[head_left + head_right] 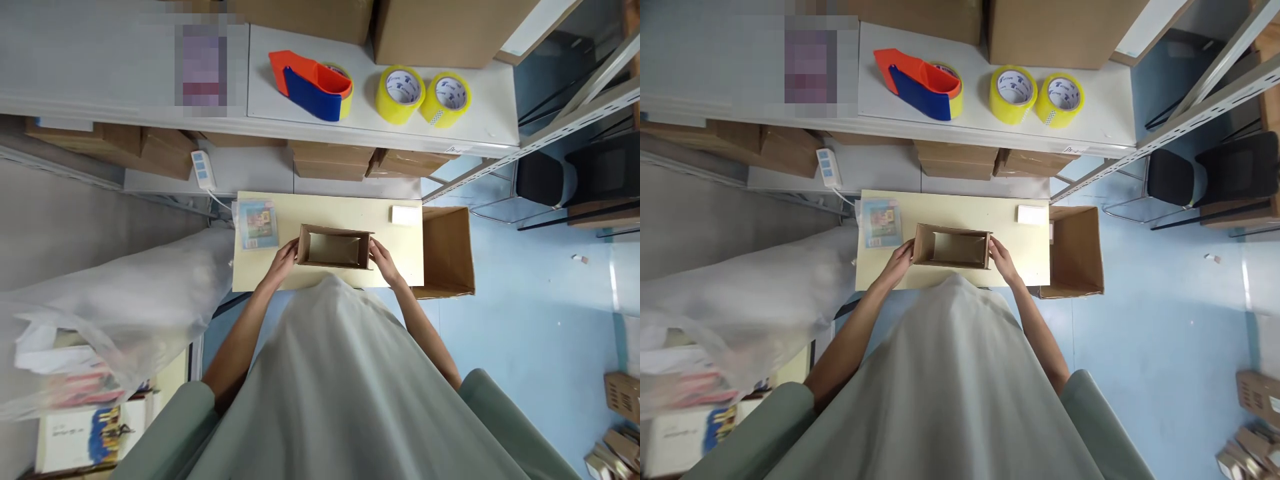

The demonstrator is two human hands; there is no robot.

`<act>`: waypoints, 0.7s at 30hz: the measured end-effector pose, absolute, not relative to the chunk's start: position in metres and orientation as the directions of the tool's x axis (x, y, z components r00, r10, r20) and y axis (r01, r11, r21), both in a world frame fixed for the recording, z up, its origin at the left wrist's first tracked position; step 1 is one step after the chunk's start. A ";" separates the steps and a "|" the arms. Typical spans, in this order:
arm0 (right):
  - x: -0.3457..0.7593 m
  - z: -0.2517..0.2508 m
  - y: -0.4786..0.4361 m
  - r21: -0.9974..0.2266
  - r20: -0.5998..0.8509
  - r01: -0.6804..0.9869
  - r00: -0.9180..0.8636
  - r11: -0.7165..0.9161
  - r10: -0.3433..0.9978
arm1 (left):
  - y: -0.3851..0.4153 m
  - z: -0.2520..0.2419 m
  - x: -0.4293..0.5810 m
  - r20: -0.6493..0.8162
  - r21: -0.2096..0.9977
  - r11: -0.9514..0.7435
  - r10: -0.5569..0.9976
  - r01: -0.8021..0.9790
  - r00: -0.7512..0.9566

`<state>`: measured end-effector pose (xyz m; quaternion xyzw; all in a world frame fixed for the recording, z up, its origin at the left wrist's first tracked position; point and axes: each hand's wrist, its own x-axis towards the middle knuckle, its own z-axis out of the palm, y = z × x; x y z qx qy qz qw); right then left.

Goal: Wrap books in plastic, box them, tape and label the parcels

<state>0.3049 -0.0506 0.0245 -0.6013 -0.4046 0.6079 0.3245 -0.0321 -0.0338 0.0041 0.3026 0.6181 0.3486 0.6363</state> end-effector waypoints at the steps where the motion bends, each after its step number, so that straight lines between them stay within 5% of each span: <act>1: 0.305 0.027 -0.047 -0.882 -0.471 0.075 -0.087 -0.466 0.878 | -0.035 0.008 -0.029 -0.584 0.811 0.581 0.811 -0.076 -0.028; 10: 0.323 0.044 -0.028 -0.914 -0.404 0.089 -0.093 -0.397 0.910 | -0.022 0.033 -0.013 -0.525 0.850 0.524 0.851 -0.065 -0.015; 21: 0.314 0.014 -0.026 -0.900 -0.433 0.040 0.020 -0.434 0.901 | -0.016 0.005 -0.003 -0.524 0.851 0.525 0.851 0.024 -0.036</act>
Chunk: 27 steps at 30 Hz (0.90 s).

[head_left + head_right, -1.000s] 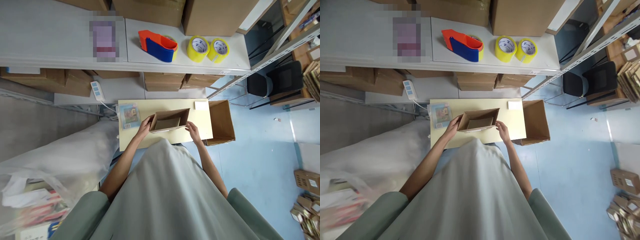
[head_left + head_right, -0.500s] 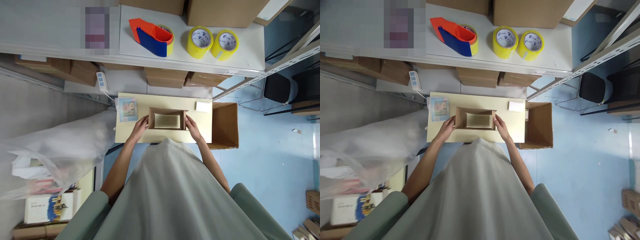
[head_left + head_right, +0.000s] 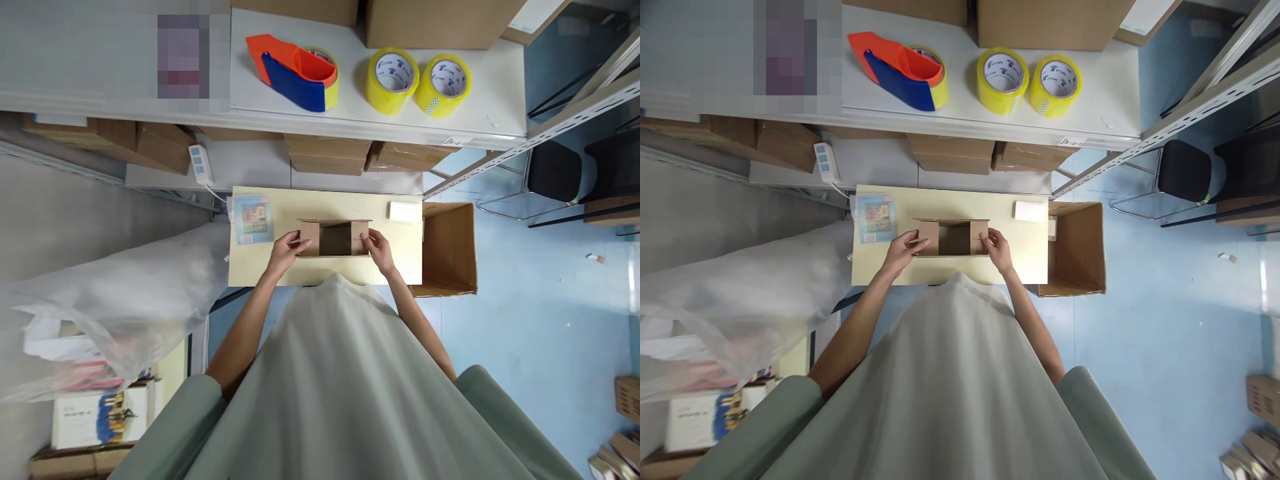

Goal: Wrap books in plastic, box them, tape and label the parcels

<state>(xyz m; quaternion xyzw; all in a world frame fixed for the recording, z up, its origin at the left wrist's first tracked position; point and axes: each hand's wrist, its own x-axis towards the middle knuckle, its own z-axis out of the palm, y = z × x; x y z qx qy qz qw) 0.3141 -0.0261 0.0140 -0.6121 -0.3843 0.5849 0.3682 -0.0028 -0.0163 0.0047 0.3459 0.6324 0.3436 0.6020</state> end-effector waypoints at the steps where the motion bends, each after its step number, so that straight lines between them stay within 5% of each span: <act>1: 0.313 0.012 -0.026 -0.899 -0.435 0.038 0.024 -0.436 0.900 | -0.016 0.003 -0.004 -0.522 0.852 0.523 0.852 0.024 -0.036; 13: 0.300 0.007 -0.025 -0.898 -0.434 0.057 0.037 -0.435 0.900 | -0.006 -0.005 -0.026 -0.490 0.847 0.491 0.870 0.202 -0.061; 20: 0.317 0.025 -0.031 -0.883 -0.435 0.149 0.092 -0.444 0.896 | -0.014 0.004 -0.039 -0.465 0.875 0.460 0.885 0.148 -0.001; 27: 0.338 0.049 -0.045 -0.907 -0.418 0.130 -0.160 -0.401 0.894 | -0.034 0.018 -0.053 -0.381 0.911 0.334 0.906 0.241 0.183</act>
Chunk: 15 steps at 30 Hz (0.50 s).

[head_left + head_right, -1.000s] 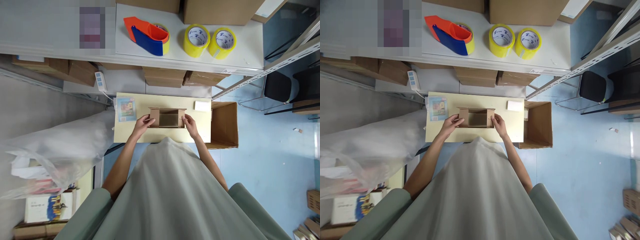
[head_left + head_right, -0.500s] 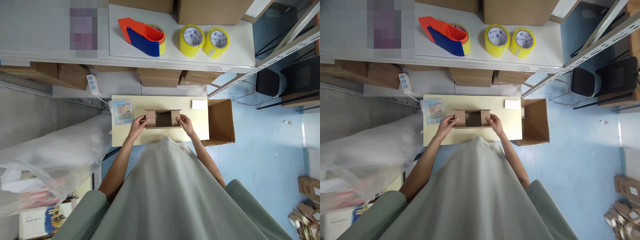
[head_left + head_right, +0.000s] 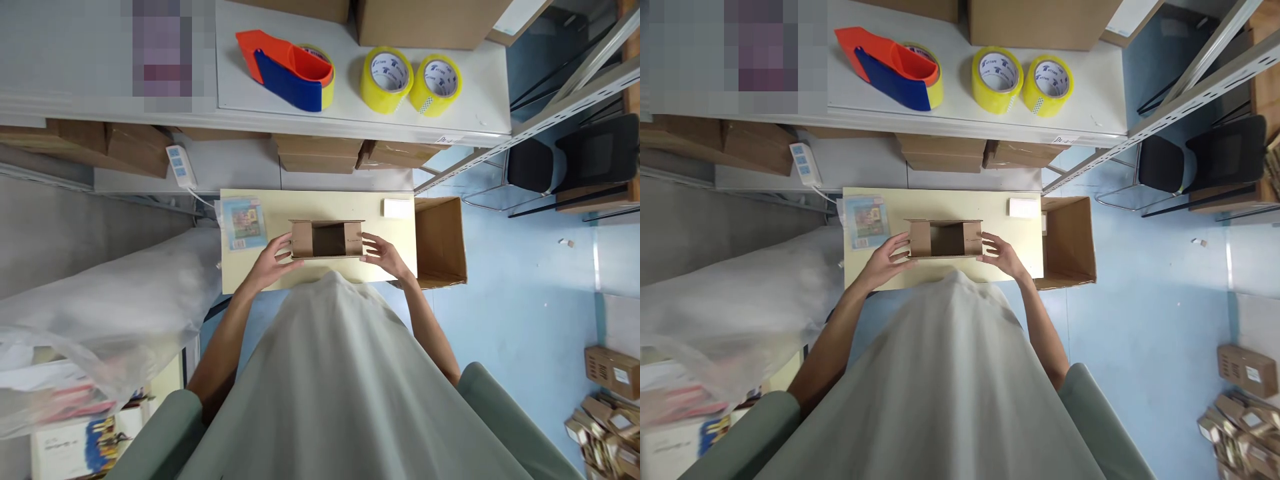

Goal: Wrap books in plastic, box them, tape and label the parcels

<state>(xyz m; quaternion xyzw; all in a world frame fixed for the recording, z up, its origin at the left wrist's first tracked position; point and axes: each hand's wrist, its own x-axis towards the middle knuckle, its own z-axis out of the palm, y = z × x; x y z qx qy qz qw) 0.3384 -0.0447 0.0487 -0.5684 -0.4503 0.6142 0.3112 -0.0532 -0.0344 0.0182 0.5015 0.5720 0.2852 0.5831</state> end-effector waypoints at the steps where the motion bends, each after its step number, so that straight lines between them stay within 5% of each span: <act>1: 0.337 0.047 -0.044 -0.909 -0.414 0.129 -0.151 -0.397 0.898 | -0.035 0.016 -0.051 -0.367 0.913 0.321 0.915 0.252 0.167; 7: 0.321 0.023 -0.031 -0.853 -0.400 0.332 0.080 -0.402 0.913 | -0.025 0.001 -0.038 -0.281 0.887 0.262 0.960 0.379 -0.005; 15: 0.320 0.031 -0.033 -0.853 -0.248 0.477 -0.011 -0.213 0.969 | -0.012 0.015 -0.045 -0.169 0.833 0.049 0.971 0.551 0.169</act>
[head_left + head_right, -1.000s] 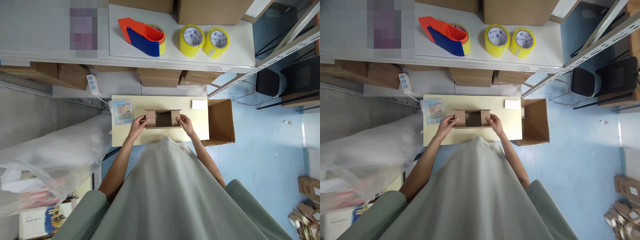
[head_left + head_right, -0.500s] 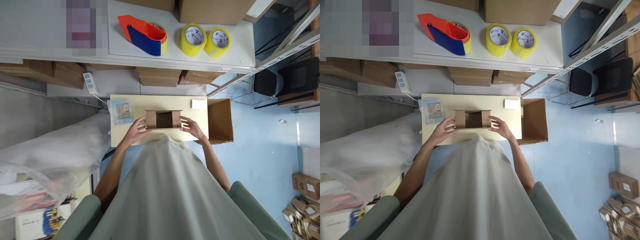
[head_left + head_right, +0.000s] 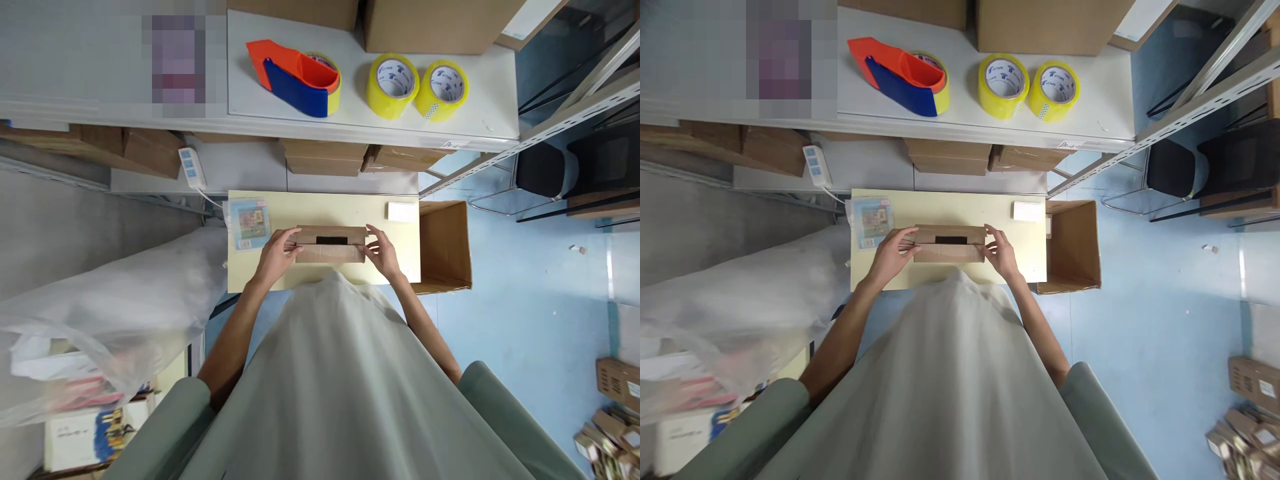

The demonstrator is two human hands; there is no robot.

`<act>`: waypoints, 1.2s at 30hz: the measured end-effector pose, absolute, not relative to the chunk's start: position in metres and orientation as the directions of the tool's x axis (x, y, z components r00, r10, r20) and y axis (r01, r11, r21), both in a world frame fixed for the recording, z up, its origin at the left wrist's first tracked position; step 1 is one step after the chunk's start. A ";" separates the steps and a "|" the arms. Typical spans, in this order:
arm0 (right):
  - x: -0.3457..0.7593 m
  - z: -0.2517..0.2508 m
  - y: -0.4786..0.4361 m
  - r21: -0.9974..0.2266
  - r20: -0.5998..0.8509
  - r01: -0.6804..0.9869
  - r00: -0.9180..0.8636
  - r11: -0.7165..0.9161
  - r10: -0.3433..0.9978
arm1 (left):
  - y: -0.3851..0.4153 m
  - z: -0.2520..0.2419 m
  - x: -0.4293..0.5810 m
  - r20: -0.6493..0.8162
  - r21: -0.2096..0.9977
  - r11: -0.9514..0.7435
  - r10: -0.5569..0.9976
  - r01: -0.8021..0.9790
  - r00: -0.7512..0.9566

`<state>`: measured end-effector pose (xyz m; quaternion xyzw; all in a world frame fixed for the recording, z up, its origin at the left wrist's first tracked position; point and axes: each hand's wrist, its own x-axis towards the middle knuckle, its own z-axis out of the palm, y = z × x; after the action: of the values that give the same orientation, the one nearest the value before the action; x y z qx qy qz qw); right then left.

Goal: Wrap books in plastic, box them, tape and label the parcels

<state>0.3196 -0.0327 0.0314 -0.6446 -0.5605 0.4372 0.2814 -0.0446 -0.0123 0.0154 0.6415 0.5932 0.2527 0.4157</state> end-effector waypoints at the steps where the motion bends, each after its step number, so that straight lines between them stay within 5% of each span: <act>1: 0.320 0.033 -0.034 -0.852 -0.247 0.484 -0.033 -0.201 0.968 | -0.012 0.015 -0.046 -0.159 0.827 0.029 0.970 0.561 0.184; 36: 0.304 0.023 -0.043 -0.884 -0.259 0.359 0.155 -0.299 0.953 | -0.024 0.008 -0.022 -0.058 0.840 0.078 0.997 0.537 -0.053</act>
<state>0.3037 -0.0427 0.0227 -0.6788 -0.4835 0.4342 0.3420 -0.0224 -0.0240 0.0078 0.5933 0.6461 0.3302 0.3485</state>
